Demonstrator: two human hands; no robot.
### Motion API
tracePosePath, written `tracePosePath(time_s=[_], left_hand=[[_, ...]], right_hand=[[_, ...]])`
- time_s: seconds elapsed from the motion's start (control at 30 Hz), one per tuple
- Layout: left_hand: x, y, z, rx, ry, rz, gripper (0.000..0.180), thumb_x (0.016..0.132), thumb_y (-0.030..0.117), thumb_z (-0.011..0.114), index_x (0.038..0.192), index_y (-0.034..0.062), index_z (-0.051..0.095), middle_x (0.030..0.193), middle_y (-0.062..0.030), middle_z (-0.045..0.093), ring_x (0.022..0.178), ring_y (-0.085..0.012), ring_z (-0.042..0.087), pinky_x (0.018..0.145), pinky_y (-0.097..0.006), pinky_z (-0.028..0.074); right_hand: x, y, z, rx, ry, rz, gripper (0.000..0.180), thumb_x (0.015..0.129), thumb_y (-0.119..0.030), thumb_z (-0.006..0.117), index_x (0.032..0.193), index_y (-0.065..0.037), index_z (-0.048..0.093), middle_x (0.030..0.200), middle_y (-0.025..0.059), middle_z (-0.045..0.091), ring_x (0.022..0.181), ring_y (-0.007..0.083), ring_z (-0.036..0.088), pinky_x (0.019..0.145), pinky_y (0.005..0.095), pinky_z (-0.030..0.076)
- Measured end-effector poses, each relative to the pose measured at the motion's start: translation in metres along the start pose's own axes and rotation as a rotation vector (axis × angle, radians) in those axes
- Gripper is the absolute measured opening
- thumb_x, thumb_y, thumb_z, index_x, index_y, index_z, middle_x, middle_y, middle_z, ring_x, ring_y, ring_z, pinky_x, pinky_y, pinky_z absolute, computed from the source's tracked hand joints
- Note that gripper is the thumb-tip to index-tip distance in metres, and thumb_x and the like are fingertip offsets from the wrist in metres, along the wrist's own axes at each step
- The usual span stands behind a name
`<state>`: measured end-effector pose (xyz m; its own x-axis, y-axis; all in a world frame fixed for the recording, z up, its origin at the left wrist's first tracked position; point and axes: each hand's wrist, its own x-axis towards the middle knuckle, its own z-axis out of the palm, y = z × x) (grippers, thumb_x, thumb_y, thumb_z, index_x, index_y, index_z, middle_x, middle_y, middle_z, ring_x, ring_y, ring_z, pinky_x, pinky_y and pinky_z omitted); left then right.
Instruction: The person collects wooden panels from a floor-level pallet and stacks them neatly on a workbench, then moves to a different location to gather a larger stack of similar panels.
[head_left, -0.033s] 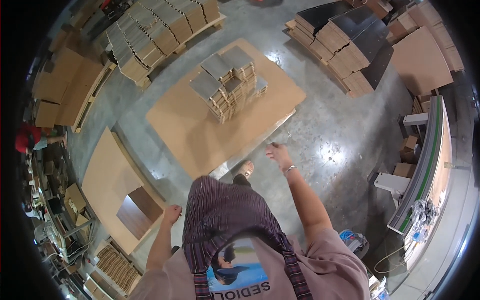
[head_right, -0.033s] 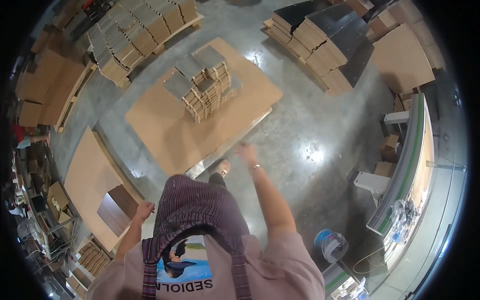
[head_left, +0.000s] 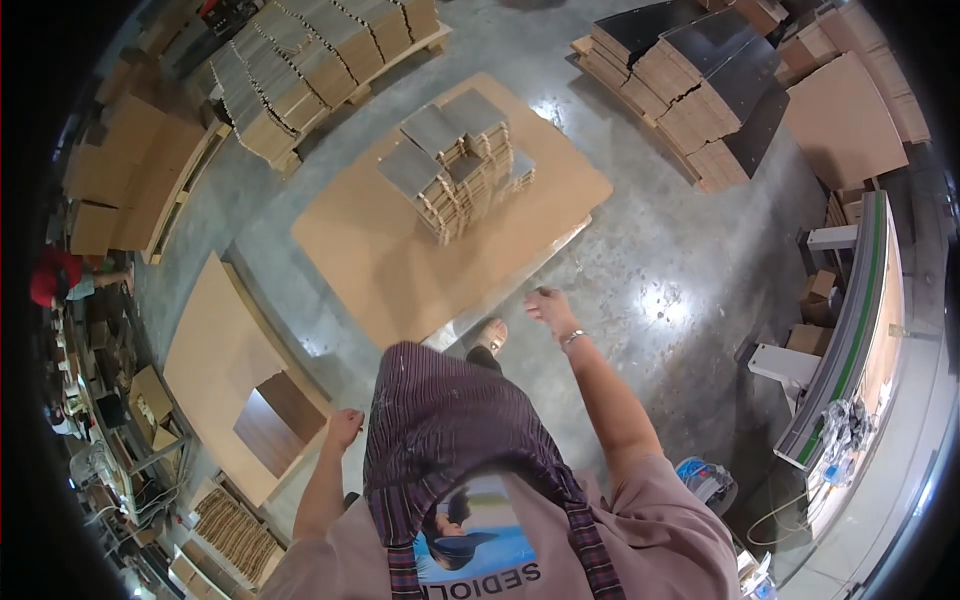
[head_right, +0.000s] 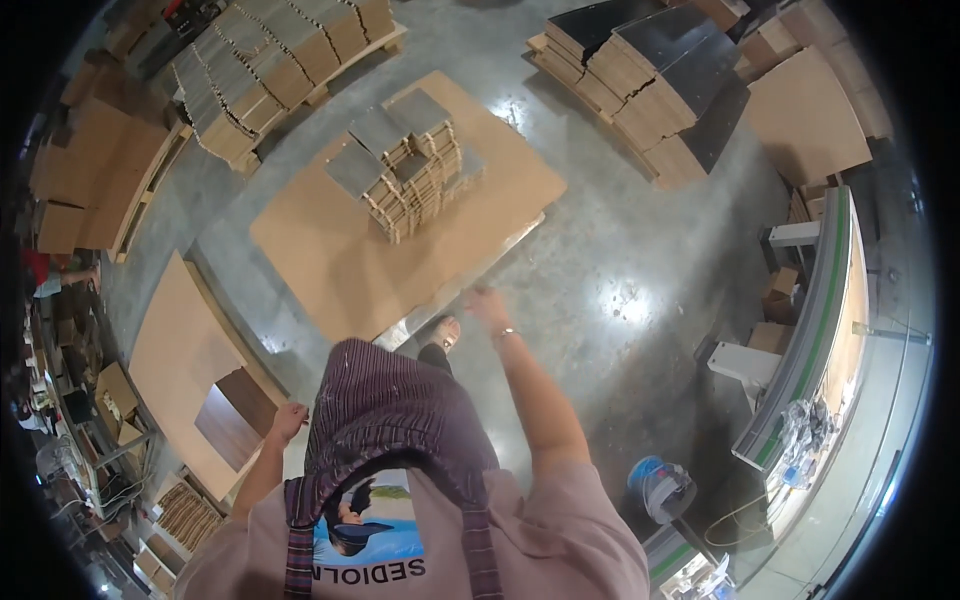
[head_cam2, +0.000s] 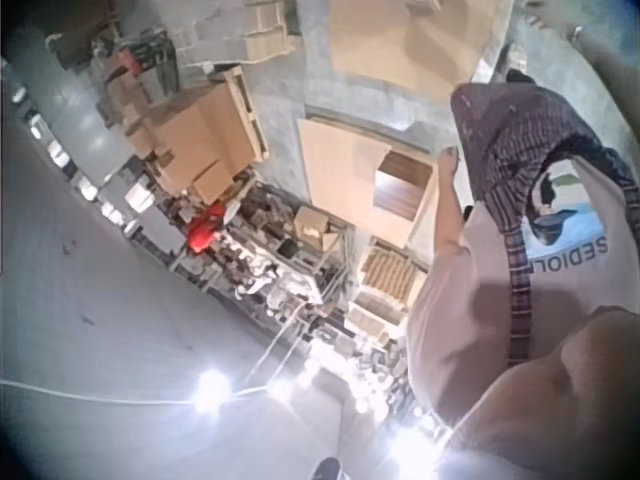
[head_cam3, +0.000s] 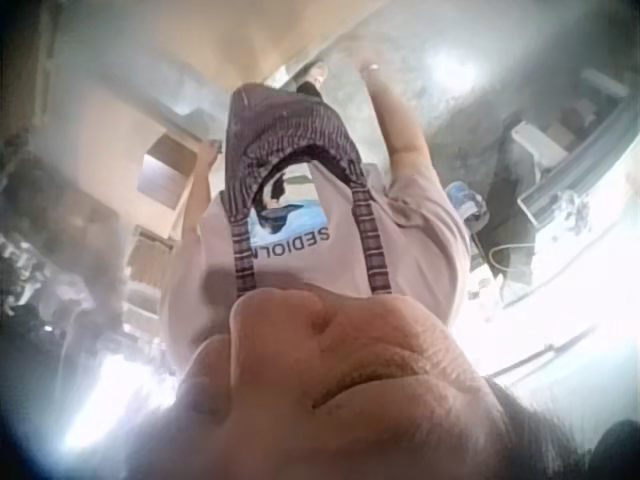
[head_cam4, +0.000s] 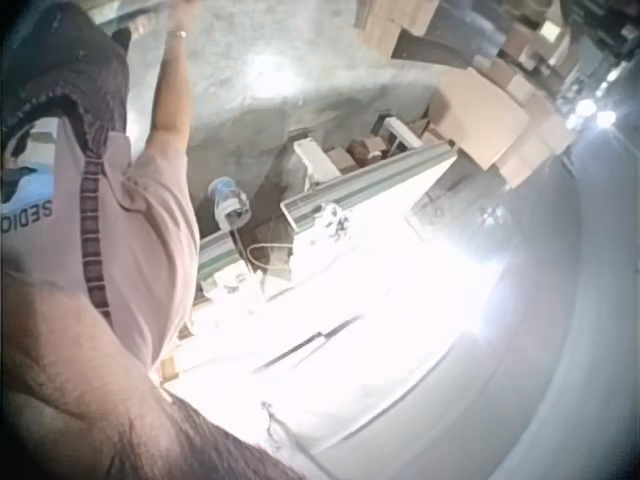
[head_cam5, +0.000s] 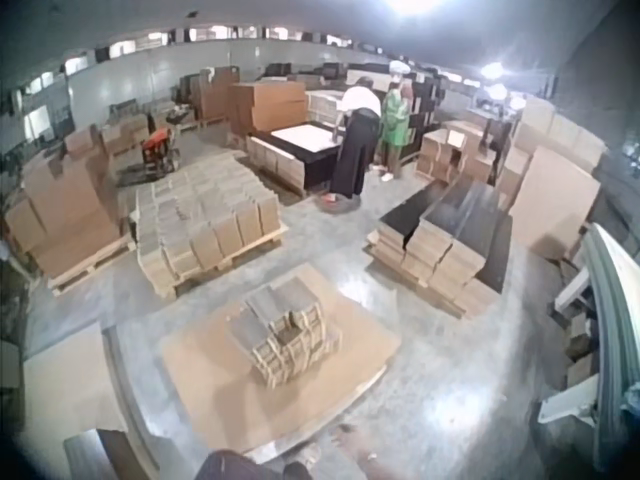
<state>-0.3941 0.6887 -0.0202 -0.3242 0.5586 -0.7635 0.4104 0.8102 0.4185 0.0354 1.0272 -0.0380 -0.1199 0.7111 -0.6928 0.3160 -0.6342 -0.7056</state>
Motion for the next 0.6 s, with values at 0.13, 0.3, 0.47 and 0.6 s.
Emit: tracePosePath(time_s=[0.13, 0.3, 0.47, 0.6], left_hand=[[-0.001, 0.051, -0.010, 0.139, -0.008, -0.036, 0.032, 0.083, 0.025, 0.054, 0.087, -0.0039, 0.066, 0.077, -0.0164, 0.066, 0.070, -0.0234, 0.065, 0.065, -0.034, 0.050], [0.047, 0.072, -0.025, 0.174, -0.052, -0.001, 0.033, 0.084, 0.027, 0.053, 0.091, -0.0033, 0.065, 0.077, -0.0164, 0.065, 0.070, -0.0228, 0.064, 0.067, -0.034, 0.050], [0.128, 0.060, -0.026, 0.107, -0.162, -0.057, 0.033, 0.085, 0.025, 0.053, 0.095, -0.0045, 0.063, 0.078, -0.0152, 0.065, 0.069, -0.0220, 0.063, 0.065, -0.034, 0.050], [0.173, 0.138, -0.050, 0.105, -0.109, 0.063, 0.032, 0.086, 0.024, 0.052, 0.095, -0.0045, 0.062, 0.076, -0.0132, 0.063, 0.064, -0.0210, 0.062, 0.063, -0.034, 0.049]], right_hand=[[0.024, 0.011, 0.027, -0.012, -0.065, 0.107, 0.020, 0.078, -0.024, 0.060, 0.086, -0.006, 0.062, 0.074, 0.0022, 0.061, 0.066, 0.0129, 0.059, 0.057, 0.0269, 0.045], [0.068, 0.053, 0.039, -0.424, -0.006, 0.032, 0.034, 0.075, -0.031, 0.058, 0.096, -0.005, 0.066, 0.087, 0.0176, 0.066, 0.082, 0.0329, 0.064, 0.075, 0.0386, 0.050], [0.059, 0.031, 0.030, -0.529, 0.151, -0.129, 0.030, 0.075, -0.029, 0.059, 0.081, 0.000, 0.062, 0.066, 0.0151, 0.061, 0.060, 0.0242, 0.060, 0.059, 0.0350, 0.047], [0.058, 0.061, 0.023, -0.447, 0.108, 0.144, 0.029, 0.074, -0.029, 0.059, 0.081, -0.002, 0.064, 0.074, 0.0177, 0.065, 0.074, 0.0328, 0.062, 0.067, 0.0386, 0.048]])
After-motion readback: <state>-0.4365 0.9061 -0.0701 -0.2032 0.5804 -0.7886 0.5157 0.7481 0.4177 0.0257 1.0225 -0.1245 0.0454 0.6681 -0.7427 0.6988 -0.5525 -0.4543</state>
